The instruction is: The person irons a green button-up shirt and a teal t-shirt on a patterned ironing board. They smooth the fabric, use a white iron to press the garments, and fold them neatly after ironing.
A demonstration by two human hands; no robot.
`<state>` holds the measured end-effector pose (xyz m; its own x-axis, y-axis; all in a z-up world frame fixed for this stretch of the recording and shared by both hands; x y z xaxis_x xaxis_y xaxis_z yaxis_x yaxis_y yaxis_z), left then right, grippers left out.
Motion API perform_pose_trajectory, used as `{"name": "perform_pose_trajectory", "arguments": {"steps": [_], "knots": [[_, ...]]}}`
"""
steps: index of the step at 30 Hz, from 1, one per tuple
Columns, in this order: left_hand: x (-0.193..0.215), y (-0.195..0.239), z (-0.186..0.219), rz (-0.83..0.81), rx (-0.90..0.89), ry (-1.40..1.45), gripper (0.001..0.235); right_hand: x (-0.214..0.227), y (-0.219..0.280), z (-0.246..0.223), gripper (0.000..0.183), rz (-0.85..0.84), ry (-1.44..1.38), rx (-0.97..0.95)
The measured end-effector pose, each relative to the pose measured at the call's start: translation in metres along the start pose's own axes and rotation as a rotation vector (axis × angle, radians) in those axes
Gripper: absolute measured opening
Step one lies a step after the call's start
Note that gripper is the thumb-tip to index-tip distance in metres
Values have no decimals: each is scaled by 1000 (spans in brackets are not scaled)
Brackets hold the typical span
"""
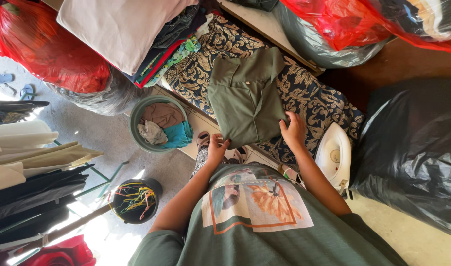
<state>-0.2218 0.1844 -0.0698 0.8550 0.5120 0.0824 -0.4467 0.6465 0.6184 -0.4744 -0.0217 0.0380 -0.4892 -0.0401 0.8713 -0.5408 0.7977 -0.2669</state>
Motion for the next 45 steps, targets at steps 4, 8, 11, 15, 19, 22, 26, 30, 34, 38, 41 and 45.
{"name": "perform_pose_trajectory", "arguments": {"steps": [4,8,11,15,19,22,26,30,34,38,41,45], "knots": [[12,23,75,307,-299,-271,63,15,-13,-30,39,80,-1,86],[3,30,146,472,-609,-486,68,-2,-52,-46,51,23,-292,-1],[-17,11,175,379,-788,-693,67,-26,-70,-56,70,93,-302,14],[-33,-52,192,507,-772,-956,75,-77,-83,-40,85,121,-123,-43],[-23,-115,194,599,-539,-785,79,-104,-82,-28,61,144,-157,-101],[-15,-141,188,520,-384,-702,64,-94,-85,-28,46,229,-289,-45],[-2,-161,181,473,-420,-369,22,-73,-85,-55,43,269,-336,97],[26,-176,176,354,-376,97,16,-59,-91,-91,45,135,-194,339],[44,-178,168,387,-295,-21,20,-71,-88,-99,50,-117,-60,370],[40,-178,176,411,-312,-154,29,-80,-85,-92,51,-155,-77,336],[34,-175,179,386,-164,-237,33,-80,-86,-91,51,-154,-63,338],[25,-146,202,521,-368,-425,49,-72,-84,-97,49,-113,-27,322]]}}
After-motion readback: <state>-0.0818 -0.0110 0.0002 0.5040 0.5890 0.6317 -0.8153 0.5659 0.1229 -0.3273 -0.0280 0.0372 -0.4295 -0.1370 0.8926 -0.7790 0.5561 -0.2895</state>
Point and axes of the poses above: each hand's wrist, its own y-axis away from the middle knuckle, its own x-axis out of the back of the hand, z = x × y, the point moved 3 cm from there along -y, towards the middle knuckle, and after that the axes turned 14 degrees about x, right-handed, at the moved point
